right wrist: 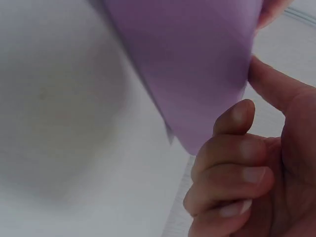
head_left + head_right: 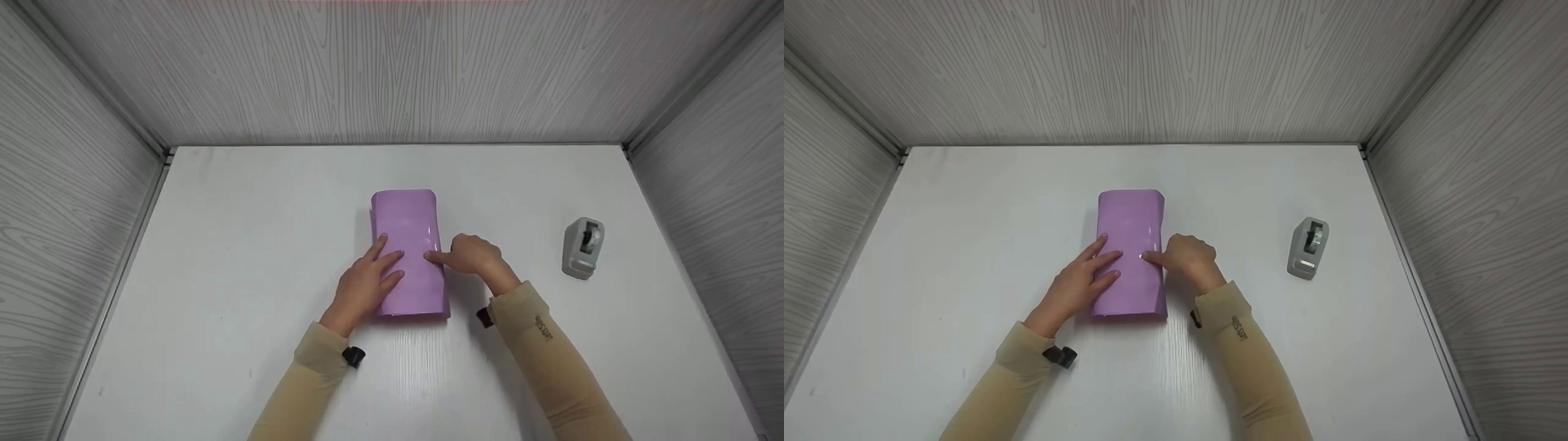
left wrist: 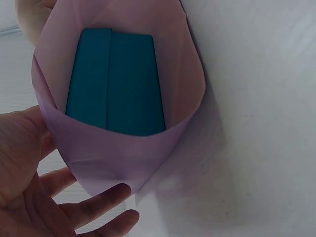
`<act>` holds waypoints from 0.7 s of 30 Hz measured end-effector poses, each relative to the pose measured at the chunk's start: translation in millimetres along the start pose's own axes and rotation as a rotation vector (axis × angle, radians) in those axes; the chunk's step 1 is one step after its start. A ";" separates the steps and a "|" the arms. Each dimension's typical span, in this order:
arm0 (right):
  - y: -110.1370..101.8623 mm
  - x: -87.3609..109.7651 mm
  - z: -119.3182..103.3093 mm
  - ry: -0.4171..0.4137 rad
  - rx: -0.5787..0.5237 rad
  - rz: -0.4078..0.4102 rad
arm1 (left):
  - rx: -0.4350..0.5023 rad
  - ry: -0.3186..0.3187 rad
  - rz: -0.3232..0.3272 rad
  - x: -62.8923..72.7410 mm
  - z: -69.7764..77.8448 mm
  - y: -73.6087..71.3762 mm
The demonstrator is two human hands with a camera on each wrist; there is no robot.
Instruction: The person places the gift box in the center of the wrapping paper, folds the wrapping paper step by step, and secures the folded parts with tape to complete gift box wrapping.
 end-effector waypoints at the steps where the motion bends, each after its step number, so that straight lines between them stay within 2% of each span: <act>1: 1.7 -0.7 3.8 -0.017 -0.034 -0.007 | 0.001 -0.004 -0.001 0.0 -0.2 0.1; 5: 6.0 -1.5 20.0 -0.109 -0.167 -0.029 | 0.008 -0.008 -0.004 -0.3 -1.1 1.3; 10: 5.3 6.5 37.5 -0.206 -0.280 -0.048 | 0.012 0.006 0.004 0.6 -1.5 1.2; 15: 9.8 13.0 45.2 -0.294 -0.359 0.015 | 0.009 0.016 0.008 0.6 -1.0 0.4; 21: 22.3 15.9 41.1 -0.319 -0.464 0.076 | 0.005 0.001 0.001 0.4 -1.8 0.8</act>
Point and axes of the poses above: each hand's wrist, its own x-axis away from the middle knuckle, its own y-axis out of the palm, z = x × y, the point moved 3 cm from there along -x, towards the middle knuckle, and after that the axes turned 1 degree about z, right-handed, at the moved point
